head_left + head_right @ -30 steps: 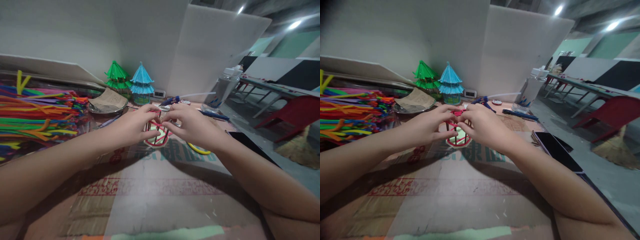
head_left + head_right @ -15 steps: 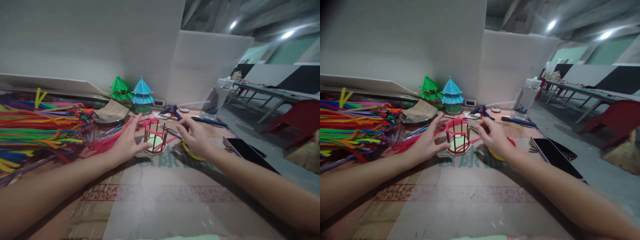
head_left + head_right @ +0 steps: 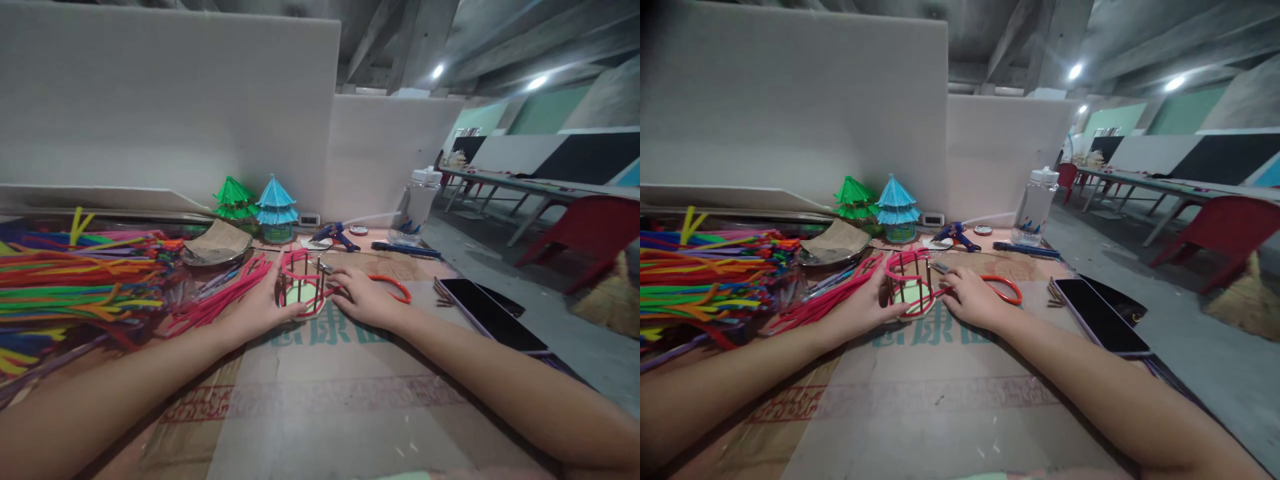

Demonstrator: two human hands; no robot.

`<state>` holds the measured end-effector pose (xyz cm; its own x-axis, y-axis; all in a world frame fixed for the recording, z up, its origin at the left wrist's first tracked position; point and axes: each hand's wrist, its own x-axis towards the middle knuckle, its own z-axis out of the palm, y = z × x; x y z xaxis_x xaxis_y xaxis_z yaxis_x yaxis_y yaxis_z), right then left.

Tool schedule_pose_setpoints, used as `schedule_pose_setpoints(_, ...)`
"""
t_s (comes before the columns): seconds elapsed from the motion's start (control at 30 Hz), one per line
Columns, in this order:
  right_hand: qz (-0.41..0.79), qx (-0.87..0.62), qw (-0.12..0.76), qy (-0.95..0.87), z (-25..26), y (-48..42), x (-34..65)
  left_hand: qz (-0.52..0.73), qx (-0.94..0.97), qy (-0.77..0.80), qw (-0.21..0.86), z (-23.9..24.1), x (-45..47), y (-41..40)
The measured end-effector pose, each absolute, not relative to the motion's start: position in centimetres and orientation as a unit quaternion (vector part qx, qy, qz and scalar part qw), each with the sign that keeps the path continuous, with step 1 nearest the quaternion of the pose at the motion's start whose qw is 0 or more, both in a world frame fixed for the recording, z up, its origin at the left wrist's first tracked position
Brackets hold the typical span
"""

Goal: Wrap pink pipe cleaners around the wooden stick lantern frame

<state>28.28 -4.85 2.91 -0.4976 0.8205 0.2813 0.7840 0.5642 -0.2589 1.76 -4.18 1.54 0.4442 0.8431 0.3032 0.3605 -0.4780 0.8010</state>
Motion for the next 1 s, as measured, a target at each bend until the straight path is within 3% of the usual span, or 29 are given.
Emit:
schedule_pose_setpoints(0.27,0.077,-0.463,0.213,-0.857,2.6,-4.6,28.5,0.386,0.784,0.372,0.312,-0.5,1.0,-2.4)
schedule_pose_setpoints(0.47,0.123,-0.554,0.25,-0.784,2.5,-4.2,28.7,0.359,0.791,0.376,0.323,-0.4,0.9,-2.1)
schedule_pose_setpoints(0.7,0.293,-0.512,0.424,-0.687,2.7,-3.5,29.1,0.325,0.824,0.338,0.319,-0.1,0.7,-1.6)
schedule_pose_setpoints(0.87,0.297,-0.427,0.543,-0.659,6.2,-4.0,29.8,0.328,0.813,0.352,0.328,0.0,0.6,-1.6)
schedule_pose_setpoints(1.0,0.242,-0.437,0.526,-0.689,6.7,-3.9,30.8,0.308,0.816,0.376,0.313,0.5,0.7,-1.9)
